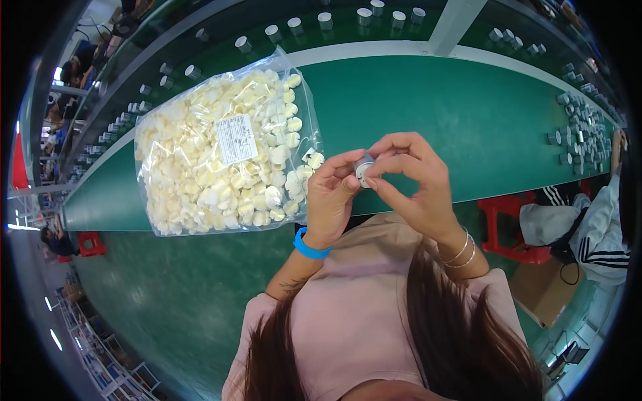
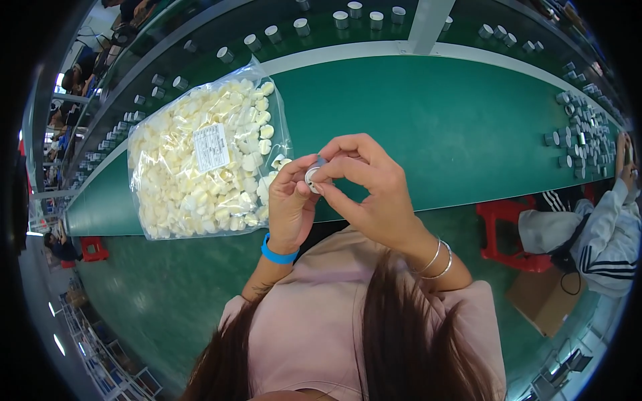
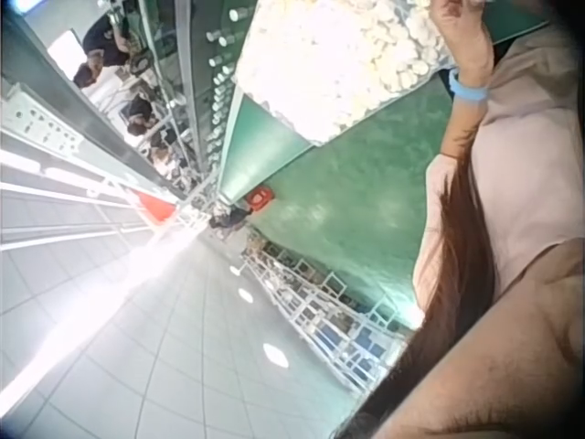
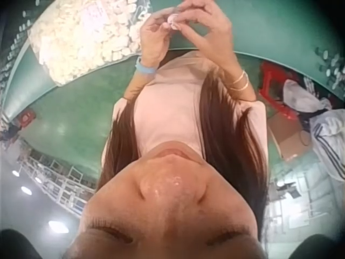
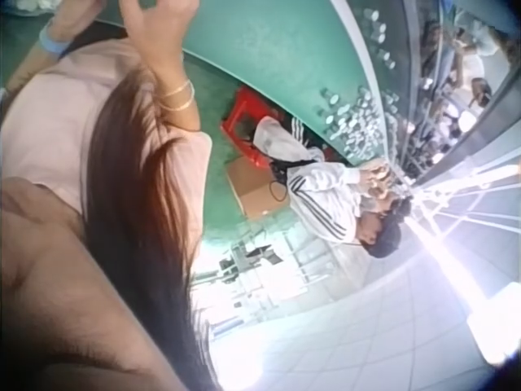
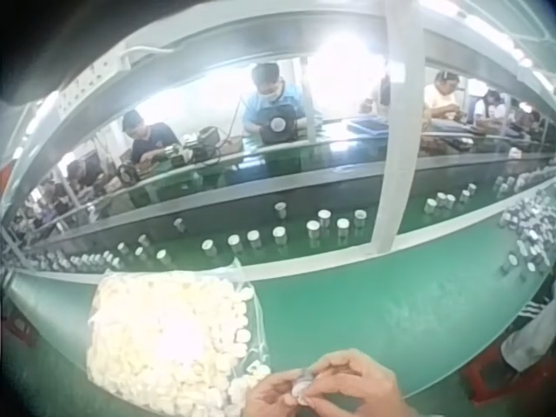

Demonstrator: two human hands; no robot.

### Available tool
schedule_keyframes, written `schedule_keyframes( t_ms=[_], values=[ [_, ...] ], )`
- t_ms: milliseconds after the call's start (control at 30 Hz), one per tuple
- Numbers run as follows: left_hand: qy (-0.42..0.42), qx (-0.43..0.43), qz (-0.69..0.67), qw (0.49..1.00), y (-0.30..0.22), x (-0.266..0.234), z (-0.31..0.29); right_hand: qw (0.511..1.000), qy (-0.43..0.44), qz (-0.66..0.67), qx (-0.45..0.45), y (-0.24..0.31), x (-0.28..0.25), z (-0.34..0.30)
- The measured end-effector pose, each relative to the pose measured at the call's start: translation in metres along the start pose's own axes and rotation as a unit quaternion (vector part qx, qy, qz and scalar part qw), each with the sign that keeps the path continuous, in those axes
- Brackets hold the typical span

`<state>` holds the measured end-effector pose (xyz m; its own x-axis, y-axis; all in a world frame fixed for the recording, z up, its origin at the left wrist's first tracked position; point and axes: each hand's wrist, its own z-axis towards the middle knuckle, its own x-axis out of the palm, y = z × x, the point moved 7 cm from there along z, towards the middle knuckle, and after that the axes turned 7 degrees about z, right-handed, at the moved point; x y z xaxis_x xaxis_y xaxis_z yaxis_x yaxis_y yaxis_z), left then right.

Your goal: The person assembles components by hand, inserting small foam or plastic pieces into metal cylindrical casings on a factory assembly line.

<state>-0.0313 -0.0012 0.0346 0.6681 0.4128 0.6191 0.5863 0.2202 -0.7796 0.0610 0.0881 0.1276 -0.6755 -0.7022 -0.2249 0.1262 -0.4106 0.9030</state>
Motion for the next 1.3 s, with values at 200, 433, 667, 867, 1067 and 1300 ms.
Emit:
schedule_keyframes(
  t_ms=[200,433,667,867,1067,1300],
  values=[
    [0.022,-0.03,-0.011,0.999,-0.001,0.006,0.0,0.995,0.036,-0.089,-0.024,0.02,-0.003,0.004],
    [0.034,-0.035,0.01,0.999,-0.001,0.006,0.001,0.996,0.053,-0.064,0.016,0.015,-0.002,0.001],
    [0.035,-0.052,0.007,0.998,0.001,0.007,0.003,0.992,0.051,-0.119,-0.01,0.019,-0.002,0.005],
    [0.04,-0.022,0.069,0.997,-0.002,0.005,0.001,0.98,0.048,-0.195,-0.009,0.029,-0.002,0.005],
    [0.027,-0.032,0.073,0.996,-0.001,0.005,-0.002,0.967,0.067,-0.245,-0.038,0.029,0.004,0.005],
    [0.038,-0.012,0.067,0.997,-0.012,0.006,0.003,0.962,0.042,-0.267,-0.047,0.049,0.001,0.008]
  ],
)
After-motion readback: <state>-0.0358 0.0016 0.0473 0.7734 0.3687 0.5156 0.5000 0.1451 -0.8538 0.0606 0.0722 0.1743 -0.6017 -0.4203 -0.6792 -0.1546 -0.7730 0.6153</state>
